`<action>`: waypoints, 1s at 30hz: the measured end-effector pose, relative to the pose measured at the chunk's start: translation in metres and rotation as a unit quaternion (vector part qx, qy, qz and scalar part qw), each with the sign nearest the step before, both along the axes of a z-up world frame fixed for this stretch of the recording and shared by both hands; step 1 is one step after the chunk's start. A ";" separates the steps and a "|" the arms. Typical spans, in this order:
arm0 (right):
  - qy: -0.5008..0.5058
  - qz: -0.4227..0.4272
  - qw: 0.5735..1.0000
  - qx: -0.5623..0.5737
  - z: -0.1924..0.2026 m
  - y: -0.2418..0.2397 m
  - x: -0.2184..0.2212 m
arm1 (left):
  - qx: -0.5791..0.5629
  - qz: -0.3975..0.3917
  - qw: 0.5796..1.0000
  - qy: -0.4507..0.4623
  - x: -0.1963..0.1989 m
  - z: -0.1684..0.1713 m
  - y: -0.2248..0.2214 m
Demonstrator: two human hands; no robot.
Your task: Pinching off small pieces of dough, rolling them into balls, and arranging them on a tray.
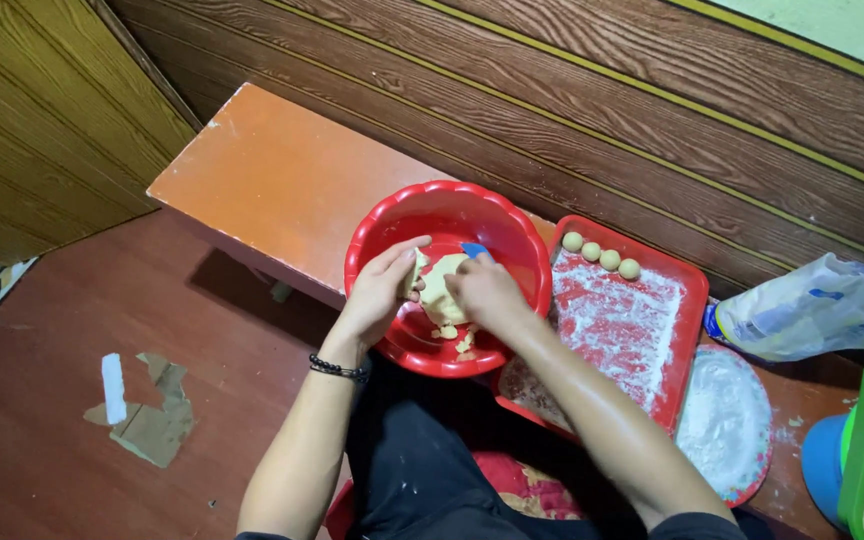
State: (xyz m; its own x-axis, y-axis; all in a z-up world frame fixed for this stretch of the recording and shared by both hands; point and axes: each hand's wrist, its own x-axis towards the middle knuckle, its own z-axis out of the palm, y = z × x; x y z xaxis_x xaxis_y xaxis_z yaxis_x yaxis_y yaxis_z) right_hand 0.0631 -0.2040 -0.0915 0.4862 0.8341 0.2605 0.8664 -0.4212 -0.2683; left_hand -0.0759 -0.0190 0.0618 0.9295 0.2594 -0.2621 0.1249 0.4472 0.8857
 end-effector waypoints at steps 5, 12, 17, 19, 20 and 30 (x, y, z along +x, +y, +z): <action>0.277 -0.089 0.951 0.102 0.188 -0.024 -0.047 | -0.010 -0.087 0.995 -0.041 -0.006 0.012 -0.021; 0.274 -0.195 0.903 0.268 0.200 -0.097 -0.077 | 0.072 -0.234 0.964 -0.105 0.002 0.028 -0.080; 0.308 -0.258 0.851 0.338 0.202 -0.151 -0.105 | 0.028 -0.264 0.959 -0.097 -0.004 0.029 -0.138; 0.253 -0.270 0.865 0.338 0.209 -0.166 -0.117 | 0.031 -0.256 0.962 -0.087 0.003 0.022 -0.158; 0.249 -0.259 0.873 0.331 0.214 -0.174 -0.126 | 0.060 -0.236 0.965 -0.094 0.006 0.017 -0.166; 0.358 -0.361 0.741 0.437 0.182 -0.227 -0.150 | 0.100 -0.265 0.953 -0.104 -0.011 0.062 -0.225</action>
State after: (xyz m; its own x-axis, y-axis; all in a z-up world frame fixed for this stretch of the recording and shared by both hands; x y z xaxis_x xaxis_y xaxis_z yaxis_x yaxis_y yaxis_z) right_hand -0.0870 -0.4307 0.0908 0.9988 -0.0477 0.0073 0.0025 -0.0995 -0.9950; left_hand -0.0868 -0.2442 0.1233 0.9704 -0.2358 -0.0526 0.0991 0.1897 0.9768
